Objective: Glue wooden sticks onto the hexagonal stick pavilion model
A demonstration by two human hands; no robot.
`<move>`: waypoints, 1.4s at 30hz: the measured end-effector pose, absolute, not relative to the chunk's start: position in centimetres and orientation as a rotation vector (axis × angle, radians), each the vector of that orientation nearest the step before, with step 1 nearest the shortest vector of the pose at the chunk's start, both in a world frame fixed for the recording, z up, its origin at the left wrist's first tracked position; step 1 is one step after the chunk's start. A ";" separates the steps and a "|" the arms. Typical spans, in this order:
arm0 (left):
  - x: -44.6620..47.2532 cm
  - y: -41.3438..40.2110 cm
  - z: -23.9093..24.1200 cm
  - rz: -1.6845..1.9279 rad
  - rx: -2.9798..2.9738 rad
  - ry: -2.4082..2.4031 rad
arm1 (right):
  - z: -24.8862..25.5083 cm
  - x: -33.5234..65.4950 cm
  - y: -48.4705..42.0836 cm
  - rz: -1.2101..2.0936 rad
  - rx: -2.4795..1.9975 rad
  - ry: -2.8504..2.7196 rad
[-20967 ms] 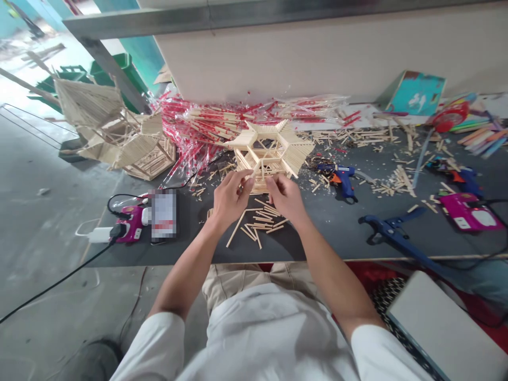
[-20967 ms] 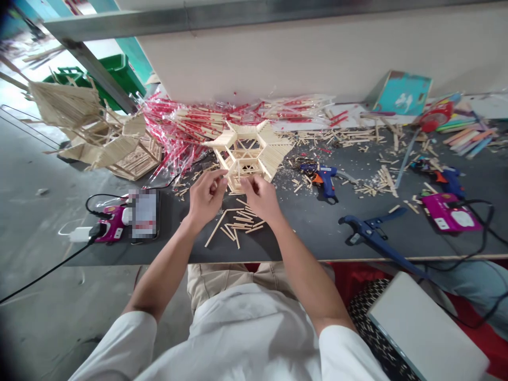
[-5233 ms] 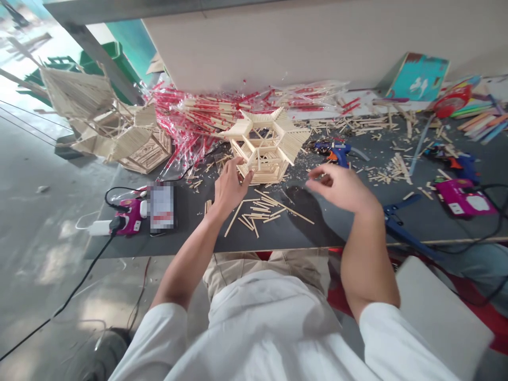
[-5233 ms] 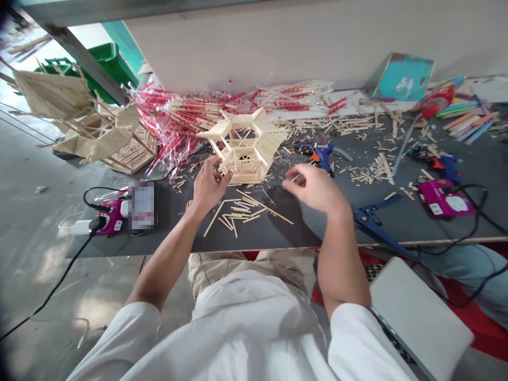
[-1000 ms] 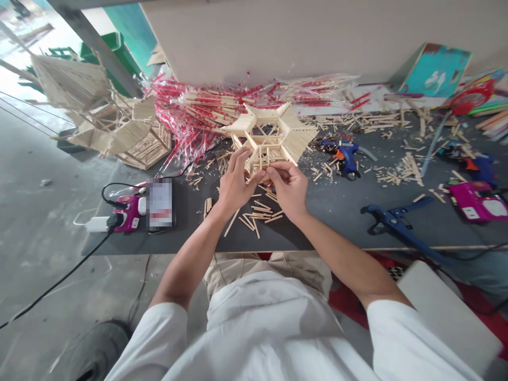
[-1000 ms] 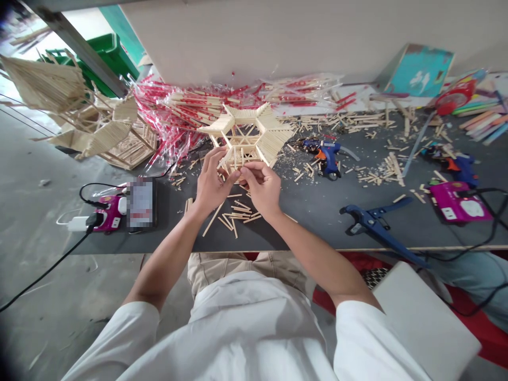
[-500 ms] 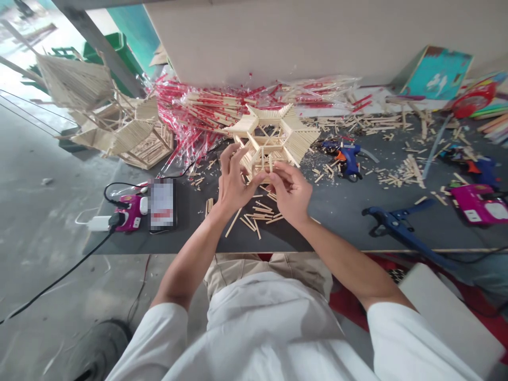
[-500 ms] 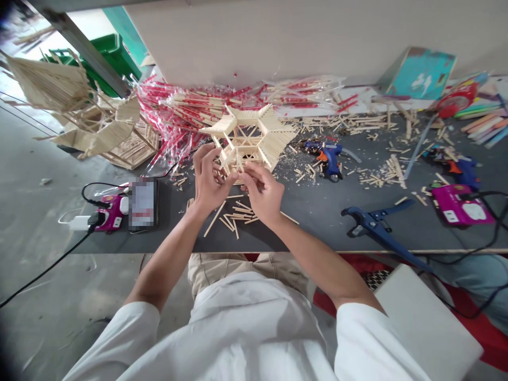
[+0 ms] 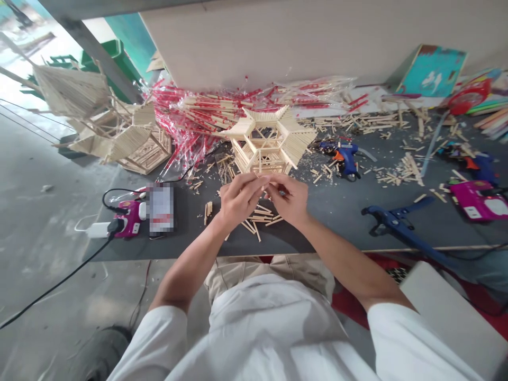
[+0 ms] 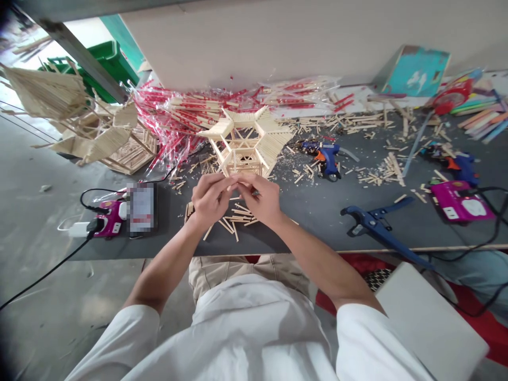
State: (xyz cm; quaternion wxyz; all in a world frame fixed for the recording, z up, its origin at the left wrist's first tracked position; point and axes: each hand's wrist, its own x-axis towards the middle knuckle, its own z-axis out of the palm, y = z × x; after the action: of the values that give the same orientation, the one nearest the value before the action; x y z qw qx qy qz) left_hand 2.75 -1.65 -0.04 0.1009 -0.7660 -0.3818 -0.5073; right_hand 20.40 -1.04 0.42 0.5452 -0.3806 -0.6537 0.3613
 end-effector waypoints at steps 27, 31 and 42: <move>1.6 -0.9 0.0 -1.266 -2.241 -1.168 | 1.2 21.2 0.5 1.718 -0.696 -1.420; 2.1 -0.9 0.4 -1.459 -2.180 -1.390 | 1.3 20.9 0.8 1.575 -0.761 -1.409; 2.4 0.0 0.4 -1.499 -2.314 -1.791 | 0.4 20.5 1.4 1.310 -0.922 -1.609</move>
State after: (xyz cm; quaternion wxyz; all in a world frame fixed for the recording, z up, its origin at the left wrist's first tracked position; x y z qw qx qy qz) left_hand 2.37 0.04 0.36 -0.0731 -0.7018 -0.5434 -0.4548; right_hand 20.50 1.43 0.44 0.4219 -0.3681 -0.6427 0.5230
